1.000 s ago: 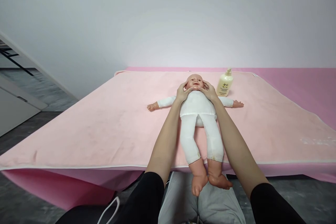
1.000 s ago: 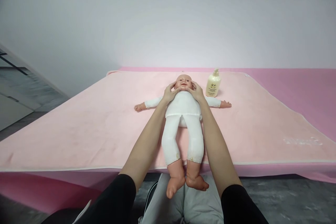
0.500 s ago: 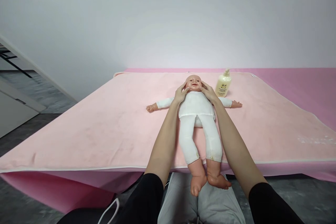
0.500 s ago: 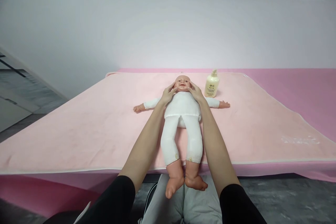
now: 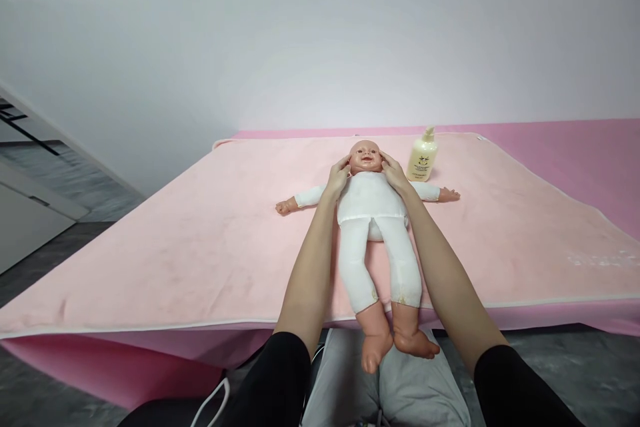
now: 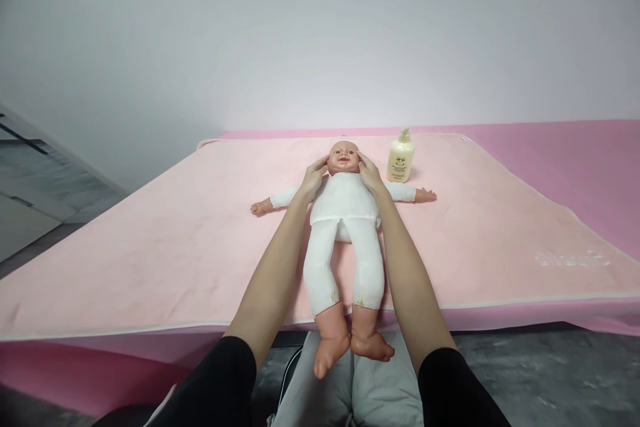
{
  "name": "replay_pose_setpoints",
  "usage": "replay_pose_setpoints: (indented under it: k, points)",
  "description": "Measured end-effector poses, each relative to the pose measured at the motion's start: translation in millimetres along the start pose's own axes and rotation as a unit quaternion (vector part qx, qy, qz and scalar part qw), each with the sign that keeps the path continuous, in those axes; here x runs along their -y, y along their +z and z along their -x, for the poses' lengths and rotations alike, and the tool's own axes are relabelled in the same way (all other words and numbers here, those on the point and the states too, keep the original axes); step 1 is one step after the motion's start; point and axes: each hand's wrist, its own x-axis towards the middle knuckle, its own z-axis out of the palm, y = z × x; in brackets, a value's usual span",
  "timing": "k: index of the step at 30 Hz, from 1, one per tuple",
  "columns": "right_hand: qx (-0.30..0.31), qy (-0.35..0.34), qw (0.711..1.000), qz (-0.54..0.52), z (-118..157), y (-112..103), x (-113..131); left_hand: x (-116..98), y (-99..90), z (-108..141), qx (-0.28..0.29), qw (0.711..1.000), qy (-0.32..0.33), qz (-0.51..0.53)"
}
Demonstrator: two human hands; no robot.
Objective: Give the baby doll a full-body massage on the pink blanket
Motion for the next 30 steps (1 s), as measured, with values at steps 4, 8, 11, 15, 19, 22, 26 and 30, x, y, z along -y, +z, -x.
replay_pose_setpoints:
  k: [4,8,11,15,19,22,26,30]
  points:
    - [-0.034,-0.029,0.995,0.087,6,-6,18,-11,-3.0,2,-0.018,0.999,-0.018,-0.021]
    - [-0.083,-0.099,0.981,0.145,-1,-31,37,-33,5.3,0,-0.051,0.997,0.002,-0.053]
    - [-0.155,-0.145,0.963,0.166,-11,-63,48,-60,28.1,2,-0.075,0.997,0.014,-0.010]
    - [-0.208,-0.182,0.931,0.239,-24,-107,52,-94,75.9,9,0.105,0.972,-0.051,0.204]
    - [-0.130,-0.182,0.919,0.325,-36,-129,46,-116,119.1,5,0.158,0.918,-0.145,0.334]
    - [-0.072,-0.199,0.915,0.344,-40,-132,40,-125,139.8,-3,0.152,0.882,-0.219,0.389]
    - [-0.048,-0.199,0.914,0.350,-36,-131,35,-128,154.3,-7,0.097,0.871,-0.263,0.404]
    - [-0.048,-0.203,0.916,0.343,-31,-130,32,-131,159.4,-7,0.059,0.855,-0.265,0.443]
